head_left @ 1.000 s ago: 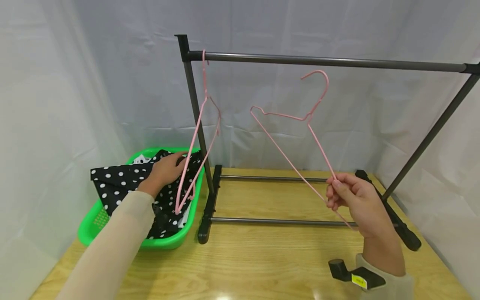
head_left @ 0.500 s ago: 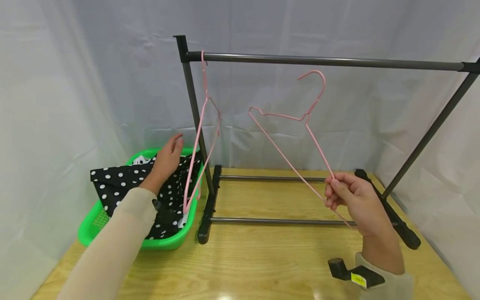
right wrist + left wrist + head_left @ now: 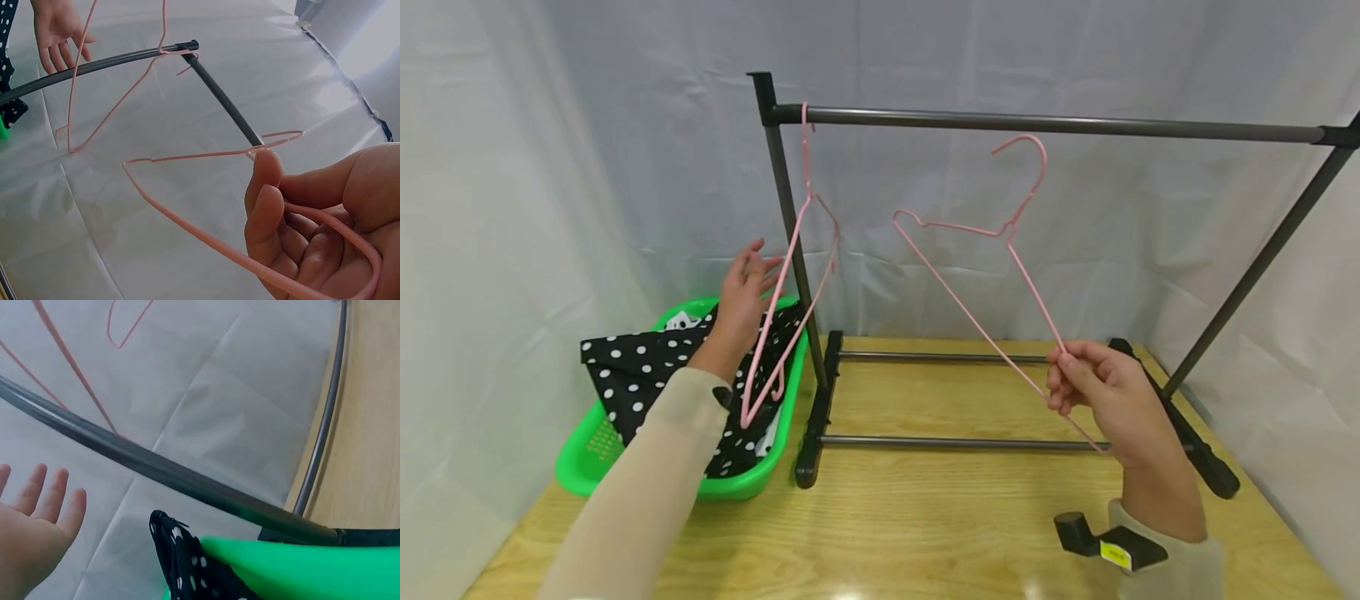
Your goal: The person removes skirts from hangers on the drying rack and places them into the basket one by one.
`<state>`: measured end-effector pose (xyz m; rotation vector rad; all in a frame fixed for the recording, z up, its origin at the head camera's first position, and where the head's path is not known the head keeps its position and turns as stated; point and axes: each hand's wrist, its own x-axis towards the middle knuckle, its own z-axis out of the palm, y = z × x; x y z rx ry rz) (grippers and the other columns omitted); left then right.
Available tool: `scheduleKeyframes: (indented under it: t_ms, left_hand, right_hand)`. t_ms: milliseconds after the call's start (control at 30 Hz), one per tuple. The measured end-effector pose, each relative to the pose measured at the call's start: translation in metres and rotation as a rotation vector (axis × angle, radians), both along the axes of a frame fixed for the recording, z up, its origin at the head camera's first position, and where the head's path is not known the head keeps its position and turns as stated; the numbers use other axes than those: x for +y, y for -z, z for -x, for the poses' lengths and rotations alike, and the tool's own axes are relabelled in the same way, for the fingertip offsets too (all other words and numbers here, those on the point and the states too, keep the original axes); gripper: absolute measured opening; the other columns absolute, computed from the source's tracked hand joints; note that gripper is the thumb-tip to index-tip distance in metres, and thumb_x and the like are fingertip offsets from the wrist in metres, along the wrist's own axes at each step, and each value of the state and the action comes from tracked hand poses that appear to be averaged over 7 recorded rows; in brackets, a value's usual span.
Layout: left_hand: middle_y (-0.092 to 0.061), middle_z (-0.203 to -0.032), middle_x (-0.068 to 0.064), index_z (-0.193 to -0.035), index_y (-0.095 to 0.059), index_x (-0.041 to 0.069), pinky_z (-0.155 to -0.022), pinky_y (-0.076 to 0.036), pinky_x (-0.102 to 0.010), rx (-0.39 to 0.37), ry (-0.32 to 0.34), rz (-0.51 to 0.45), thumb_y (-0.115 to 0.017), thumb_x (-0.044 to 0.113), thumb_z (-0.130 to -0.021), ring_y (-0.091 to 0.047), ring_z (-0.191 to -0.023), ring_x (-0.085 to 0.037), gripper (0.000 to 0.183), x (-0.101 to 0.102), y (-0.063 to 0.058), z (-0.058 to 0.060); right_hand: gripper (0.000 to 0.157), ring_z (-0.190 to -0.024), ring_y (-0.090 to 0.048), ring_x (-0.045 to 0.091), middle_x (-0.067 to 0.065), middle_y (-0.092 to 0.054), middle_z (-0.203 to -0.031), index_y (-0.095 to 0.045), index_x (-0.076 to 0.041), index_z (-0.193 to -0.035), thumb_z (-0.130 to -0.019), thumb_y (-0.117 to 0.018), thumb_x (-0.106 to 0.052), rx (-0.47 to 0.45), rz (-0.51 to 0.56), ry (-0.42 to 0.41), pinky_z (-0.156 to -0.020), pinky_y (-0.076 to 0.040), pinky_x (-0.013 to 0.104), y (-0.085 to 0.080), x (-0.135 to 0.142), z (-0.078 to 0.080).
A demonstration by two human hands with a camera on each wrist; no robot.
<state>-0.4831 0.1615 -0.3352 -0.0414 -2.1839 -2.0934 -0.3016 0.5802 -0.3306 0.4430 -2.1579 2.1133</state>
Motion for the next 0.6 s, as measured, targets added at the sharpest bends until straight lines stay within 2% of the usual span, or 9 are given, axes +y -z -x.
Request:
scheduleKeyframes:
  t_ms: [100,167,267,400,500,600]
  left_hand:
    - [-0.046,-0.144,-0.012,-0.152,-0.031,0.024,-0.104,-0.040,-0.048,0.020,0.004,-0.017,-0.040,0.047,-0.098,-0.046,-0.132,-0.028,0.059,0.005,0.002,0.004]
    - [-0.047,-0.143,-0.012,-0.152,-0.031,0.024,-0.103,-0.041,-0.048,0.036,0.015,0.019,-0.042,0.045,-0.098,-0.049,-0.129,-0.027,0.058,0.007,0.003,0.005]
    - [-0.048,-0.142,-0.015,-0.152,-0.031,0.021,-0.100,-0.044,-0.046,0.078,0.034,0.140,-0.042,0.038,-0.102,-0.055,-0.120,-0.025,0.054,0.008,0.003,0.004]
    - [-0.056,-0.134,-0.020,-0.152,-0.034,0.013,-0.091,-0.050,-0.031,0.153,0.049,0.320,-0.041,0.031,-0.105,-0.061,-0.107,-0.021,0.050,0.009,0.004,-0.002]
    - [-0.060,-0.126,-0.024,-0.146,-0.042,0.005,-0.085,-0.049,-0.022,0.186,0.070,0.332,-0.042,0.026,-0.105,-0.063,-0.107,-0.023,0.045,0.011,0.005,-0.003]
    - [-0.061,-0.120,-0.029,-0.136,-0.051,-0.004,-0.082,-0.050,-0.019,0.214,0.082,0.299,-0.046,0.020,-0.104,-0.065,-0.106,-0.027,0.040,0.013,0.007,-0.002]
  right_hand:
    - [0.017,-0.063,-0.062,0.011,0.002,-0.060,-0.078,-0.059,0.000,-0.100,-0.103,-0.047,-0.012,0.003,-0.012,0.003,-0.056,-0.052,0.022,-0.001,-0.001,0.000]
    - [0.018,-0.063,-0.062,0.012,0.002,-0.060,-0.078,-0.059,0.000,-0.100,-0.103,-0.047,-0.012,0.006,-0.019,0.007,-0.057,-0.053,0.022,-0.002,-0.002,0.000]
    - [0.018,-0.063,-0.062,0.012,0.002,-0.060,-0.078,-0.059,0.000,-0.100,-0.103,-0.046,-0.012,0.009,-0.022,0.007,-0.057,-0.053,0.022,-0.002,-0.003,0.001]
    - [0.017,-0.063,-0.062,0.011,0.002,-0.060,-0.078,-0.059,-0.001,-0.099,-0.103,-0.046,-0.012,0.011,-0.020,0.003,-0.057,-0.052,0.021,-0.003,-0.005,0.002]
    - [0.017,-0.064,-0.062,0.010,0.002,-0.060,-0.078,-0.058,-0.001,-0.100,-0.104,-0.046,-0.012,0.008,-0.020,-0.003,-0.057,-0.052,0.021,-0.004,-0.007,0.002]
    - [0.017,-0.064,-0.062,0.010,0.001,-0.060,-0.079,-0.057,0.000,-0.100,-0.104,-0.046,-0.012,0.004,-0.020,-0.007,-0.057,-0.052,0.021,-0.004,-0.009,0.001]
